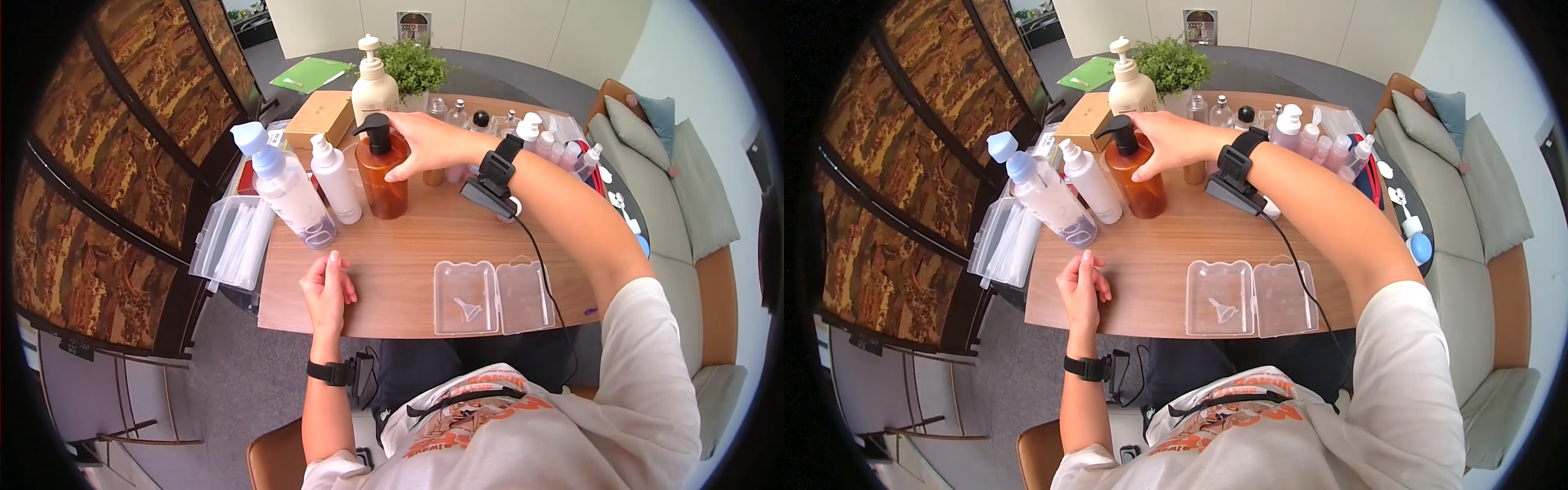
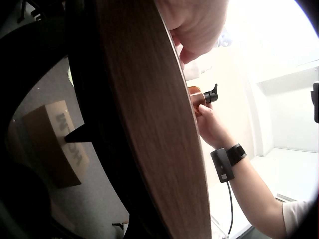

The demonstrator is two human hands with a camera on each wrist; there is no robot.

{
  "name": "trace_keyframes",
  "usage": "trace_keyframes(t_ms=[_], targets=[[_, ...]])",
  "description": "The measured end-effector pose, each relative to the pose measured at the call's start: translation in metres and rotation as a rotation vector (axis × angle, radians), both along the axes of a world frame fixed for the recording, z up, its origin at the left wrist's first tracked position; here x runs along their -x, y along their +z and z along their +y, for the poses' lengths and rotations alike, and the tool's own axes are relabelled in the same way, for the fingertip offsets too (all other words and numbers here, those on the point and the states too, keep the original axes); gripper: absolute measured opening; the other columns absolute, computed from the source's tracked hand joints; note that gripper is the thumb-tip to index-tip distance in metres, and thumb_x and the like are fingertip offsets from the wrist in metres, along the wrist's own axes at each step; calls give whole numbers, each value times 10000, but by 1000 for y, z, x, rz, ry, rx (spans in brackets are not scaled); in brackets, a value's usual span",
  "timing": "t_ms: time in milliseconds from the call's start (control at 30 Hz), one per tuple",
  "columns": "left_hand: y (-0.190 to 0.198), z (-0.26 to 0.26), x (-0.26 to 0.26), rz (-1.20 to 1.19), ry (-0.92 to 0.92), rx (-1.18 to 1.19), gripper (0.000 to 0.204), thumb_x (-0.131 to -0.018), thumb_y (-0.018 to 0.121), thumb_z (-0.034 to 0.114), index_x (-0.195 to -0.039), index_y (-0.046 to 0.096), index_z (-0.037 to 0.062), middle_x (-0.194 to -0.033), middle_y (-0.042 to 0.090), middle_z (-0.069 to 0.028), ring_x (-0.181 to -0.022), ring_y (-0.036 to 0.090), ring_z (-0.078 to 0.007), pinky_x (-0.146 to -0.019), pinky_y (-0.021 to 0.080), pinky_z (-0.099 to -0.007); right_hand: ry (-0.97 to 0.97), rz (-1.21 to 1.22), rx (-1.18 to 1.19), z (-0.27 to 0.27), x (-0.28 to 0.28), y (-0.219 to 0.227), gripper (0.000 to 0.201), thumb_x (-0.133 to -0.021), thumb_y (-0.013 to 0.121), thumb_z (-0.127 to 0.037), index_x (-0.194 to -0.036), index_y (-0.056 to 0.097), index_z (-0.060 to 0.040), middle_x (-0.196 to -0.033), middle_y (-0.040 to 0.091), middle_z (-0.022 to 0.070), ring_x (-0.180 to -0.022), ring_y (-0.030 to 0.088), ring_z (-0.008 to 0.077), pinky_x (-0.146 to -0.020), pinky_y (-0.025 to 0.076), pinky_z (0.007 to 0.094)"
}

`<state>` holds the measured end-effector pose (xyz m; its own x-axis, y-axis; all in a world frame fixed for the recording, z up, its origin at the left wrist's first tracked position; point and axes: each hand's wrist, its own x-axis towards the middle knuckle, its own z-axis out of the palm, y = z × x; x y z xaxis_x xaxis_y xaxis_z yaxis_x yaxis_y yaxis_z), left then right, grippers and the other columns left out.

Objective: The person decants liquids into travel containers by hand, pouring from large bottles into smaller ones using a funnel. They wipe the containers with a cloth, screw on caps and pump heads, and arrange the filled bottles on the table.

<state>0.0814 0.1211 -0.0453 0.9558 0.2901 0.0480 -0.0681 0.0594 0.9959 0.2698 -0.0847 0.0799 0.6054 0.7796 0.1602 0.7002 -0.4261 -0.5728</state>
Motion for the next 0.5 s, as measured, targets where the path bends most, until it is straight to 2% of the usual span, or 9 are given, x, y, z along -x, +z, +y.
trace_keyframes(t_ms=[67,167,233,267,367,400,467,500], targets=[[0,-1,0,-2,6,-3,360,-979,521,295,-767,592,14,-447,461,-5,-361,426,-68,-349,310,-206,59,55,-21,-5,3,1,808,-645,821,-183,-1320,410,-19,-1204,556,170,-1125,527,250,-973,419,358],[-2,1,1,19,-23,38,256,-963,554,231,-841,586,9,-465,474,1,-386,438,-65,-371,317,-199,129,120,-78,-13,22,5,845,-627,825,-150,-1343,394,-25,-1246,528,160,-1159,509,235,-1004,405,352],[-5,1,1,6,-42,25,222,-891,648,179,-984,565,-4,-612,551,-32,-427,444,-56,-400,338,-194,122,114,-68,-17,40,8,898,-615,830,-168,-1374,369,-33,-1319,464,166,-1213,472,253,-1048,374,357],[-6,0,1,1,-54,18,295,-855,695,153,-1056,555,-11,-686,589,-48,-448,446,-52,-414,349,-192,99,17,-28,-17,51,8,954,-611,836,-224,-1399,329,-47,-1342,426,187,-1239,444,293,-1056,364,374],[-3,-11,3,-193,-92,-306,676,-698,819,107,-1255,453,-7,-991,595,-93,-506,441,-43,-455,373,-191,4,-17,-134,-4,91,-11,1020,-620,833,-291,-1415,253,-24,-1299,410,229,-1207,455,348,-1024,383,404],[-4,-11,3,-148,-116,-320,863,-601,875,126,-1319,413,2,-1159,527,-107,-520,427,-43,-470,387,-193,-16,16,-155,1,101,-14,1024,-615,839,-306,-1404,258,-8,-1265,416,226,-1178,473,347,-1002,398,405],[-18,-14,-1,-245,-111,-245,813,-618,865,122,-1291,424,1,-1060,576,-83,-536,443,-35,-475,384,-186,-4,75,-185,12,119,-16,1011,-628,835,-307,-1403,258,-9,-1229,422,215,-1148,491,343,-986,409,393],[-18,-13,-1,-233,-150,-261,778,-640,846,85,-1284,416,4,-1042,580,-71,-596,481,-38,-507,398,-183,-7,56,-145,15,124,-16,1014,-637,840,-319,-1402,253,-7,-1190,428,200,-1133,489,335,-971,417,381]])
